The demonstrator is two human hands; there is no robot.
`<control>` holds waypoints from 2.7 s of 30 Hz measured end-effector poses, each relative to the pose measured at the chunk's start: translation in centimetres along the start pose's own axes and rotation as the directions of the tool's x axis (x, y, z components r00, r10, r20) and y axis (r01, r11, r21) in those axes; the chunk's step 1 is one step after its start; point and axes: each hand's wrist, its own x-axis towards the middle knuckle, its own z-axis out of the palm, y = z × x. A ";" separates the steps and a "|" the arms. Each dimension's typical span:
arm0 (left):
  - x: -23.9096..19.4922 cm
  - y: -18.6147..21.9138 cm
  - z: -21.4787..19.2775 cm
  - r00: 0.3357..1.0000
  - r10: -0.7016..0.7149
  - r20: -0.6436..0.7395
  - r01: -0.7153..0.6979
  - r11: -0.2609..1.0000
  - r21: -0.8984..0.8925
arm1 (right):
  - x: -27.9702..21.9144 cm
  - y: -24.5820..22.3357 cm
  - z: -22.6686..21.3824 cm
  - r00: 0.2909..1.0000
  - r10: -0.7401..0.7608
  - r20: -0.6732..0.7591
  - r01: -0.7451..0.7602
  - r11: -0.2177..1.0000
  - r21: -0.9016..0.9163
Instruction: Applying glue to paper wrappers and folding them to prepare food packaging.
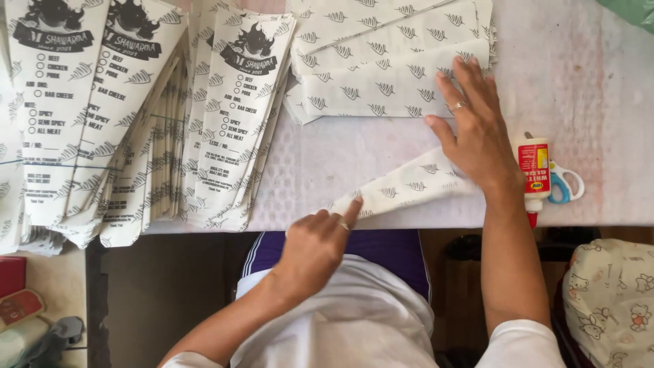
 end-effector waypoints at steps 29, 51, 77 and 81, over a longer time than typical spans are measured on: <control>10.1 -7.6 2.1 0.987 0.135 0.085 -0.134 0.991 -0.019 | -6.0 3.9 -0.9 0.713 0.685 0.151 -0.503 0.349 0.791; 9.0 -6.0 2.8 0.954 0.299 0.024 -0.300 0.953 0.053 | -14.2 3.4 -4.1 0.501 0.865 0.018 -0.658 0.367 0.658; 13.3 -8.6 0.9 0.968 0.031 0.247 0.059 0.937 -0.346 | -14.1 1.1 3.4 0.524 0.732 -0.436 -0.021 0.523 0.852; 12.7 -9.3 2.2 0.969 0.050 0.240 0.029 0.949 -0.315 | -16.8 3.5 0.8 0.406 0.791 -0.459 -0.049 0.520 0.853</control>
